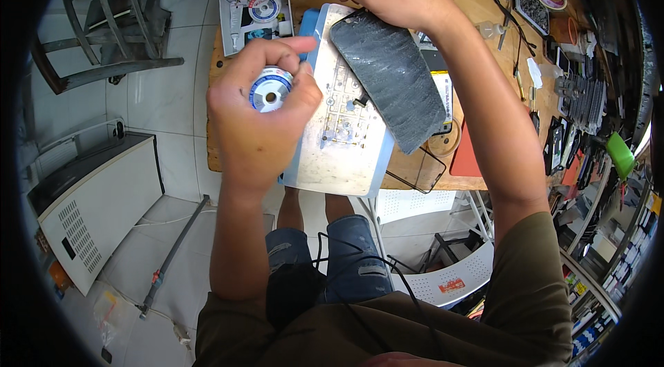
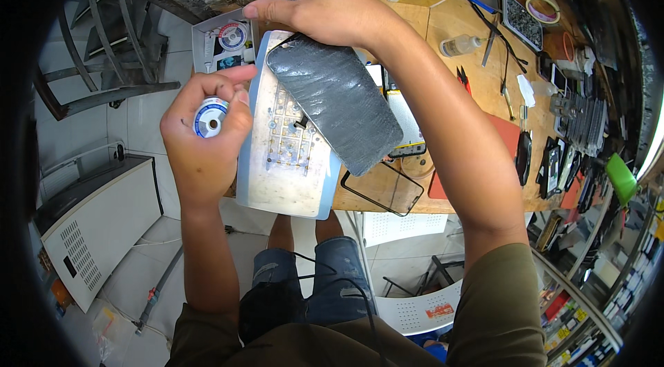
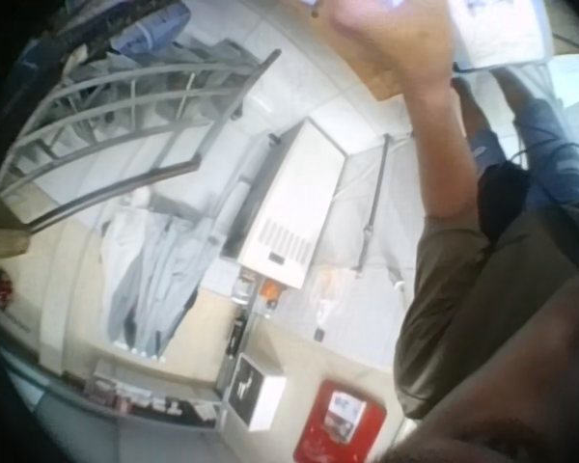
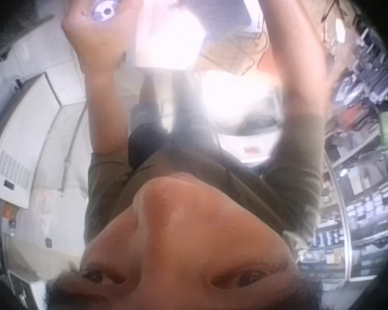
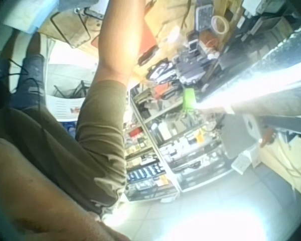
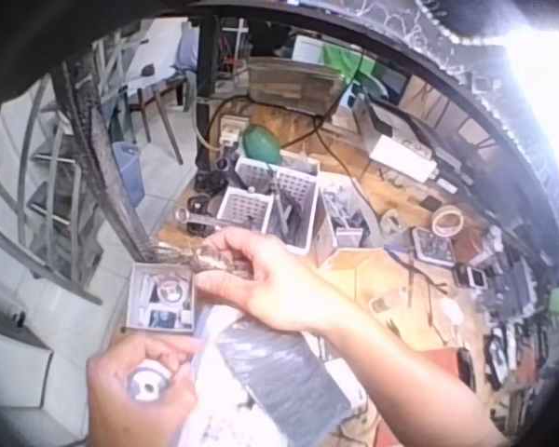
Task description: The person works on a disassembled mobile phone placed on a blue heating plate. They use a soldering iron to work on the device, then apply a liquid from a small bottle and wipe the surface with a cloth. The person also handles a small roll of tape and a plastic scraper tool while working on the phone.
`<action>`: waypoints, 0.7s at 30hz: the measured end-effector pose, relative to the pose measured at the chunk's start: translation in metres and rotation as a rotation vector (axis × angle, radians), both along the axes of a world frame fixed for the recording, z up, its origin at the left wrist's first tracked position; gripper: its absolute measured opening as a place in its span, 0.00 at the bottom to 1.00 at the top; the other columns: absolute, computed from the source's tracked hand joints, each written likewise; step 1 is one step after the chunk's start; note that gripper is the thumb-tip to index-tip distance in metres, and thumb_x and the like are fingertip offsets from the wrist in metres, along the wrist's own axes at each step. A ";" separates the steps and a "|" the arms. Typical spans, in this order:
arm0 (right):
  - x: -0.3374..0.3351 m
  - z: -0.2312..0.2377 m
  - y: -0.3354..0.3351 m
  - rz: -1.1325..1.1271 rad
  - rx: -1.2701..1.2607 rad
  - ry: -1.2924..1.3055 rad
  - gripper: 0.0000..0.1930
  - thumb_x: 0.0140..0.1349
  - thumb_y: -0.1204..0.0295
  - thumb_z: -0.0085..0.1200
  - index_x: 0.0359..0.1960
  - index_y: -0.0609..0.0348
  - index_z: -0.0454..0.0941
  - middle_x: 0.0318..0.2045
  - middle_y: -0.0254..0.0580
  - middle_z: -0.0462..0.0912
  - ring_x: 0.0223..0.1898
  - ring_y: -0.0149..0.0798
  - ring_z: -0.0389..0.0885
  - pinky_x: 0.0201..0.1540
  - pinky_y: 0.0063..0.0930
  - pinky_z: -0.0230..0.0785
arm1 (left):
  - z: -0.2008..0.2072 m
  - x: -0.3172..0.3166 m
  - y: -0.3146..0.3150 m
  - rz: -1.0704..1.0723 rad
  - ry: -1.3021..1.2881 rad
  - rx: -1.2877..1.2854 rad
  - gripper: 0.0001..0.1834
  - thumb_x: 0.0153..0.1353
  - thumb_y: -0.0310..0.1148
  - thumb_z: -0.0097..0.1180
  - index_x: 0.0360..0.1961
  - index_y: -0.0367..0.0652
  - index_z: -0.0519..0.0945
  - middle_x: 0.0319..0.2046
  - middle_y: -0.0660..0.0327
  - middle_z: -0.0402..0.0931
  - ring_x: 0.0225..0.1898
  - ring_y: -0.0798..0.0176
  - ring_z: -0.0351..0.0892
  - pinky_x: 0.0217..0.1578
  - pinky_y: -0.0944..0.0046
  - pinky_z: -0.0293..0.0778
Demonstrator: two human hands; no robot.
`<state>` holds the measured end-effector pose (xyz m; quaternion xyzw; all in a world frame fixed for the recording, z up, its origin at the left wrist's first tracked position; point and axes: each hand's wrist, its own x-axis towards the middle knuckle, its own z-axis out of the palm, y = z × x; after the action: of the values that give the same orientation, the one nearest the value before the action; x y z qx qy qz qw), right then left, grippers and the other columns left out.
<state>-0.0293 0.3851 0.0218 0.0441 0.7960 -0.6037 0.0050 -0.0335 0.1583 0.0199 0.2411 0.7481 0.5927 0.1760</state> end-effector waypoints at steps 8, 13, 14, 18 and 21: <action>0.004 0.007 -0.002 -0.093 0.061 -0.018 0.17 0.68 0.68 0.64 0.53 0.65 0.78 0.38 0.37 0.85 0.40 0.26 0.80 0.46 0.24 0.73 | -0.004 -0.015 0.005 0.211 -0.204 0.060 0.10 0.70 0.34 0.63 0.38 0.37 0.80 0.36 0.60 0.85 0.33 0.74 0.78 0.38 0.72 0.74; 0.004 0.002 -0.005 -0.143 -0.039 0.001 0.16 0.68 0.68 0.64 0.52 0.65 0.78 0.38 0.35 0.85 0.40 0.25 0.79 0.45 0.24 0.73 | 0.015 -0.014 0.022 0.006 -0.093 -0.135 0.20 0.62 0.43 0.71 0.32 0.33 0.85 0.24 0.62 0.82 0.27 0.72 0.77 0.31 0.67 0.72; 0.004 0.001 -0.004 -0.149 -0.065 0.004 0.16 0.68 0.68 0.64 0.52 0.65 0.78 0.38 0.35 0.85 0.40 0.25 0.79 0.45 0.24 0.73 | 0.018 -0.015 0.023 -0.011 -0.108 -0.154 0.18 0.62 0.42 0.71 0.32 0.33 0.85 0.24 0.62 0.82 0.27 0.72 0.77 0.31 0.67 0.73; 0.005 0.000 -0.004 -0.168 -0.053 0.015 0.16 0.68 0.69 0.63 0.52 0.65 0.78 0.39 0.35 0.85 0.40 0.25 0.78 0.45 0.24 0.73 | 0.014 -0.022 0.025 -0.079 -0.109 -0.154 0.15 0.62 0.37 0.69 0.33 0.32 0.85 0.24 0.62 0.82 0.27 0.73 0.77 0.31 0.67 0.73; 0.004 -0.005 -0.002 -0.178 -0.110 0.056 0.15 0.68 0.70 0.64 0.51 0.65 0.78 0.39 0.35 0.84 0.41 0.25 0.78 0.46 0.24 0.73 | 0.011 -0.028 0.025 -0.134 -0.119 -0.131 0.14 0.63 0.35 0.69 0.34 0.31 0.85 0.25 0.62 0.83 0.28 0.74 0.77 0.31 0.68 0.73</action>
<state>-0.0248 0.3832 0.0171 0.0974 0.7545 -0.6454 -0.0685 -0.0618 0.1829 0.0312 0.2427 0.7558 0.5426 0.2746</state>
